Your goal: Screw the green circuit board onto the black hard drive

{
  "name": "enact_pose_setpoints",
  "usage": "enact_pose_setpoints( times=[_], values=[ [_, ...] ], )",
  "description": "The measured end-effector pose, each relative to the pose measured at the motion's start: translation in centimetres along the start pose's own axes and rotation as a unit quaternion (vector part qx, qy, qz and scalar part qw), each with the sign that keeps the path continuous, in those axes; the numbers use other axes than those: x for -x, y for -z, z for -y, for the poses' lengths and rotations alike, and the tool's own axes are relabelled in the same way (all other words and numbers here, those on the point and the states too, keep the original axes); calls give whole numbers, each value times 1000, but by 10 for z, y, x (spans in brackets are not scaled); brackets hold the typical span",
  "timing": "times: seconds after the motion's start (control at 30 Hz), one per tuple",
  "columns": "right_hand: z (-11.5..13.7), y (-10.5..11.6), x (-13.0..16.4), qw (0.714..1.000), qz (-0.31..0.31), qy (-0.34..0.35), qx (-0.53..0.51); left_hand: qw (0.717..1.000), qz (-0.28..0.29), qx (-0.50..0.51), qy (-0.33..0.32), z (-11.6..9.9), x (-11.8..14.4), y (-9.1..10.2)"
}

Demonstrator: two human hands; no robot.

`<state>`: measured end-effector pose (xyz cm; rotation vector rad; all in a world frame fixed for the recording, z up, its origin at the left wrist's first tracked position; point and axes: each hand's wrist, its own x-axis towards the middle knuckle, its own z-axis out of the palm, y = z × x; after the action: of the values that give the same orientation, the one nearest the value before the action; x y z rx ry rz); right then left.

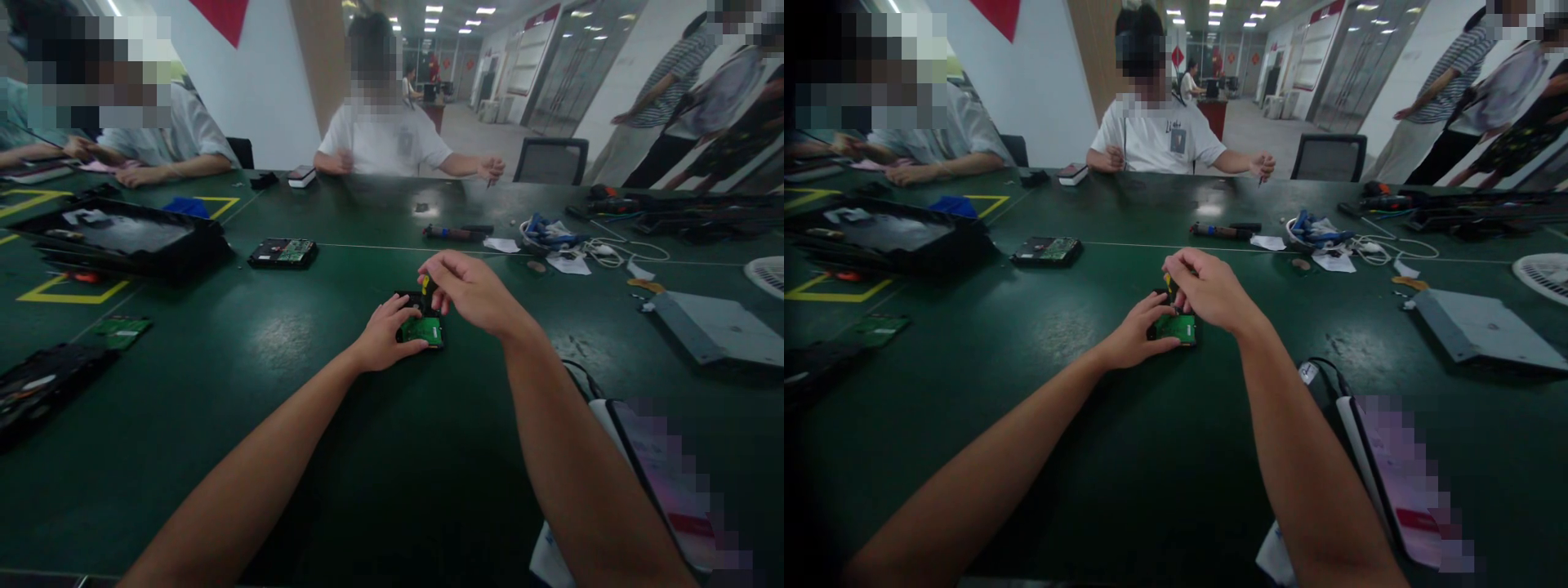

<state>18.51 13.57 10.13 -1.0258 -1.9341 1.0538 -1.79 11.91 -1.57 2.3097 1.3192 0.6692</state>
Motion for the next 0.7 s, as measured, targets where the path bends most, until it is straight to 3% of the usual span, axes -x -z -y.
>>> enact_pose_setpoints(
  times=[0.17, 0.5, 0.7],
  values=[
    [-1, 6, 1, 1000, 14, 9, 4, 1000, 10, 1, 9, -2, 0, 3],
    [-3, 2, -2, 990, -103, 5, 96, 1000, 15, 13, 10, -5, 1, 6],
    [-1, -4, -2, 999, -31, 21, 8, 1000, 3, 1, 3, -1, 0, 1]
  ],
)
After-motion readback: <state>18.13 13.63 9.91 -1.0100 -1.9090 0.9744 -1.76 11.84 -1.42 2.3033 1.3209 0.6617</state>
